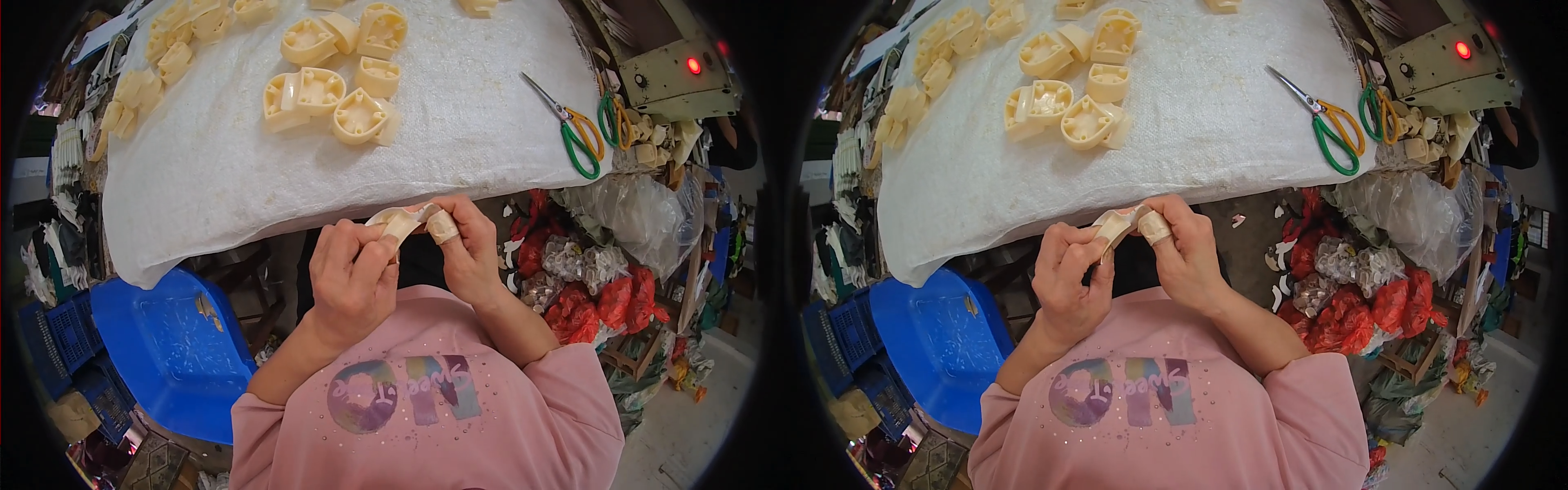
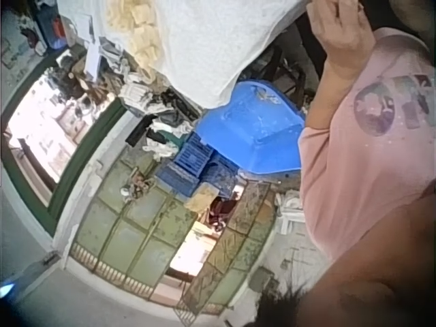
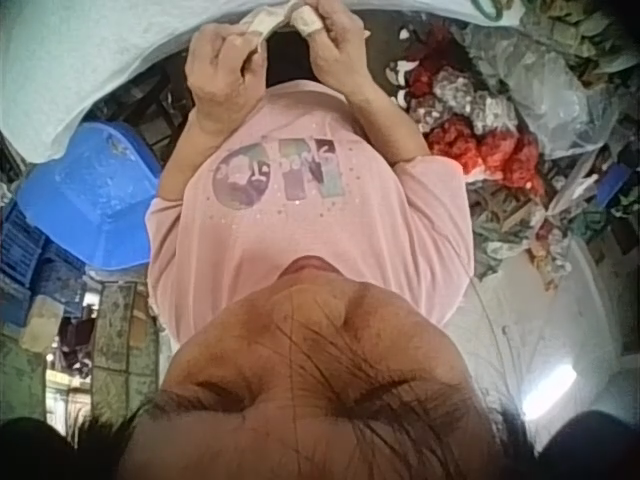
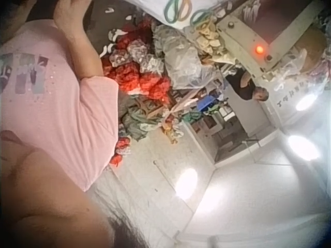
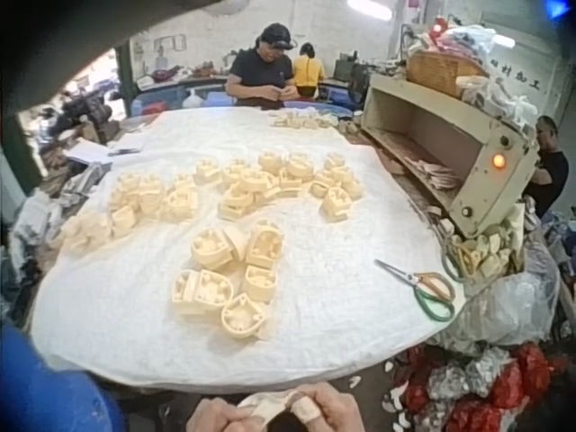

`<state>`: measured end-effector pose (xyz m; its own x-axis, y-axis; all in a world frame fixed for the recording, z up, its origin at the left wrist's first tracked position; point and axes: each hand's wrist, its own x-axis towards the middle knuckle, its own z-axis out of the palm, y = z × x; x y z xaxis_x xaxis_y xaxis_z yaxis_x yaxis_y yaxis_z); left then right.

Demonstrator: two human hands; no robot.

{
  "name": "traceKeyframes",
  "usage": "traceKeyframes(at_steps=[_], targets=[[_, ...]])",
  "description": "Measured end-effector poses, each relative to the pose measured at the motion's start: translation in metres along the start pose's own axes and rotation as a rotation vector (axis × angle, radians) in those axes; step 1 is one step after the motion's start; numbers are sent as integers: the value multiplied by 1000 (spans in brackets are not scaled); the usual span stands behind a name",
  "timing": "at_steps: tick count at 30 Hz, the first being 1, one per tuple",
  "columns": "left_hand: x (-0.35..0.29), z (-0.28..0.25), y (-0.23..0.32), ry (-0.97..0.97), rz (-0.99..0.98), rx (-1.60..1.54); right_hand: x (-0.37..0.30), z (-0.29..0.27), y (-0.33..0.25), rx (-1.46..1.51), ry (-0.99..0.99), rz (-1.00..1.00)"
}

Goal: Assembling shoe sole components by trimming and inserting foam or plastic pieces.

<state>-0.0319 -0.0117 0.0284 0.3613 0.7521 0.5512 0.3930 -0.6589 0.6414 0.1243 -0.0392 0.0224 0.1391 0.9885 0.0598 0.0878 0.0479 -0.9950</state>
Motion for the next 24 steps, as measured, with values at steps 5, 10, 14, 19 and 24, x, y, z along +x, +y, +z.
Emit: traceKeyframes(at_steps=[5, 10, 14, 19, 24], targets=[[6, -3, 2, -58, 44, 99, 10, -13, -7, -32, -133, -37], [-1, 5, -14, -230, 68, 235, 17, -20, -26, -235, -399, -289], [-10, 0, -10, -97, -71, -30, 16, -25, -30, 35, -295, -213], [-6, -9, -9, -1, -118, -243, 23, -42, -1, 318, -127, 25], [-9, -1, -3, -1, -80, -425, 23, -28, 13, 546, -485, 337]])
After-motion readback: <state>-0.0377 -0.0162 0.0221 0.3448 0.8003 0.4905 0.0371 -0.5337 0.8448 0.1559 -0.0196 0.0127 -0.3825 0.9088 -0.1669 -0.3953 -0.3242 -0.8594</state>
